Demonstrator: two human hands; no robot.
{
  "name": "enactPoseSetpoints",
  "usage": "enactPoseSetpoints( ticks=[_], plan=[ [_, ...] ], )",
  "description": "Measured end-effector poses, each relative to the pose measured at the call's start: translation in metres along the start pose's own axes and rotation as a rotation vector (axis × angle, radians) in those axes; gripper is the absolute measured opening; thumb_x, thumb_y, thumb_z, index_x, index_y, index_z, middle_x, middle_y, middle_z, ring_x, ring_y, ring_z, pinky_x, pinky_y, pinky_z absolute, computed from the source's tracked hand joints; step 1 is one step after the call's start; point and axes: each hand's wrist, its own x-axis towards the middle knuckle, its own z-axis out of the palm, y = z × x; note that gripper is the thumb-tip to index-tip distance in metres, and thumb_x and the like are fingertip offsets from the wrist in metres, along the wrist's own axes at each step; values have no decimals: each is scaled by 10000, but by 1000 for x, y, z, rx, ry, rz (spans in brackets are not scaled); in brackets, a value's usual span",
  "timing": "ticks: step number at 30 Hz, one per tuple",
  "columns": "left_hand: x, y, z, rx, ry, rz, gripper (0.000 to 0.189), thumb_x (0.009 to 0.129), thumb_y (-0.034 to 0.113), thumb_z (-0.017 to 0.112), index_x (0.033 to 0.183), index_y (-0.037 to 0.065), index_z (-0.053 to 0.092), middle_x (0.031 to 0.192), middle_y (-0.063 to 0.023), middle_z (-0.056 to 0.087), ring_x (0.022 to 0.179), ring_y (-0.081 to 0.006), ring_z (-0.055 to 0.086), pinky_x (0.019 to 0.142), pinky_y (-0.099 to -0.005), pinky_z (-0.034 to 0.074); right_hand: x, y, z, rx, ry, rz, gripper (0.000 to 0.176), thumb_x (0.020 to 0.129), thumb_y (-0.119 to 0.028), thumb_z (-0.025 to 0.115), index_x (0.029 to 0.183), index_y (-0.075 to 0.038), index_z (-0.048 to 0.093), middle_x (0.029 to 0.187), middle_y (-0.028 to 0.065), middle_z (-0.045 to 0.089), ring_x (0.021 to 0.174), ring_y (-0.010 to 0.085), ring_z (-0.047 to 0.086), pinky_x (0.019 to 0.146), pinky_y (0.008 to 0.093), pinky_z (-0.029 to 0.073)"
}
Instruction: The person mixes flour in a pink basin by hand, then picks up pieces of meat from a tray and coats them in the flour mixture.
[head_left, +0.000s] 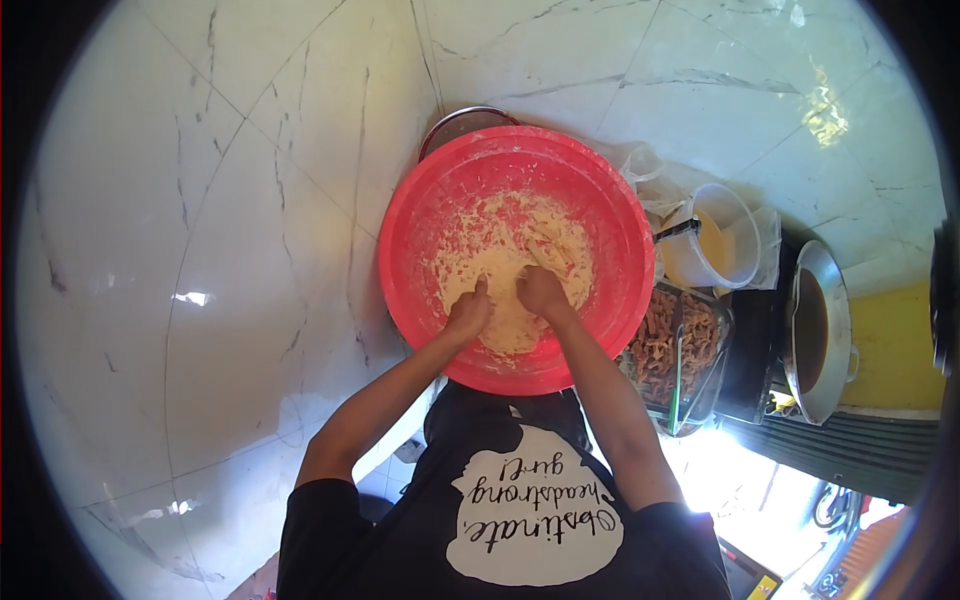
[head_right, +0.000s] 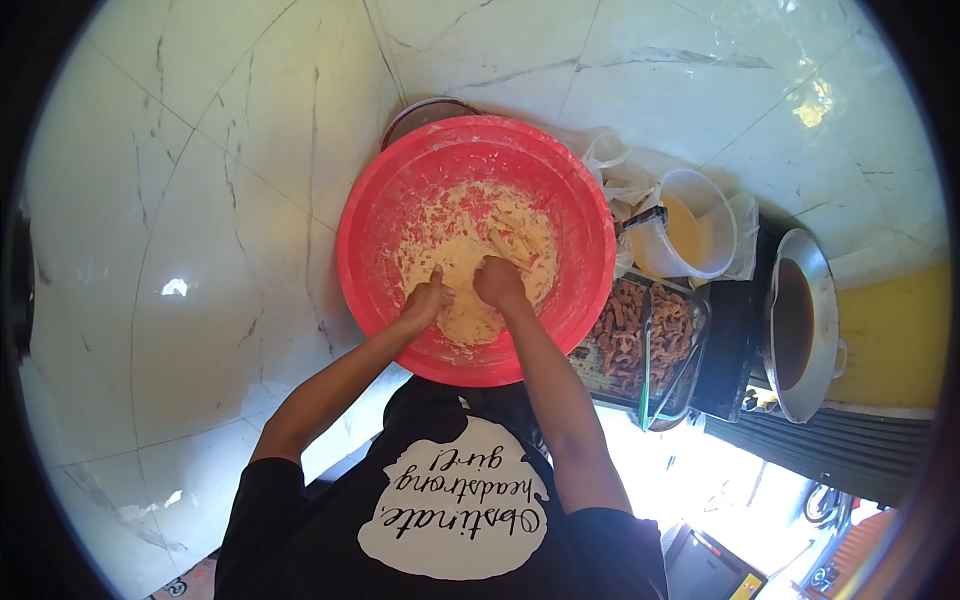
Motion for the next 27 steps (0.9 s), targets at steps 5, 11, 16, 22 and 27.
enactPoseSetpoints(
  ticks=[5, 11, 16, 22, 27],
  plan=[
    [2, 6, -12, 80, 185, -6, 689, 891, 532, 202, 938, -26, 604, 915, -191, 602, 907, -290, 552, 829, -377, 395, -15, -20, 31, -87, -404, -237, 318, 798, -260, 486, 901, 8, 625, 901, 232, 604, 870, 351, 586, 783, 414, 456],
    [8, -4, -13, 71, 196, -29, 651, 895, 500, 197, 981, -24, 574, 1033, -244, 563, 1022, -365, 518, 877, -419, 383, -33, -27, -22, 18, -618, -191, 361, 823, -296, 462, 852, 16, 642, 878, 238, 611, 829, 351, 600, 766, 404, 460],
    [11, -1, 19, -534, 36, -228, 580, 906, 441, 226, 1137, -25, 484, 1140, -211, 522, 1037, -300, 533, 852, -387, 433, -16, -3, -28, -73, -365, 124, 382, 812, -302, 476, 898, 39, 626, 913, 245, 602, 869, 333, 598, 778, 382, 470],
    [24, -1, 59, -615, 56, -336, 559, 909, 452, 224, 1097, 14, 515, 957, -149, 572, 848, -257, 578, 728, -396, 466, -16, -11, 3, 145, -328, 236, 348, 796, -275, 485, 886, 32, 620, 933, 226, 607, 889, 319, 596, 746, 381, 480],
    [-6, 7, 30, -205, 198, -109, 609, 900, 448, 233, 1060, -38, 563, 983, -238, 590, 956, -313, 559, 851, -373, 421, -10, 8, -2, 533, -279, 206, 321, 812, -229, 427, 819, 47, 591, 739, 164, 598, 697, 257, 629, 577, 371, 513]
  ],
)
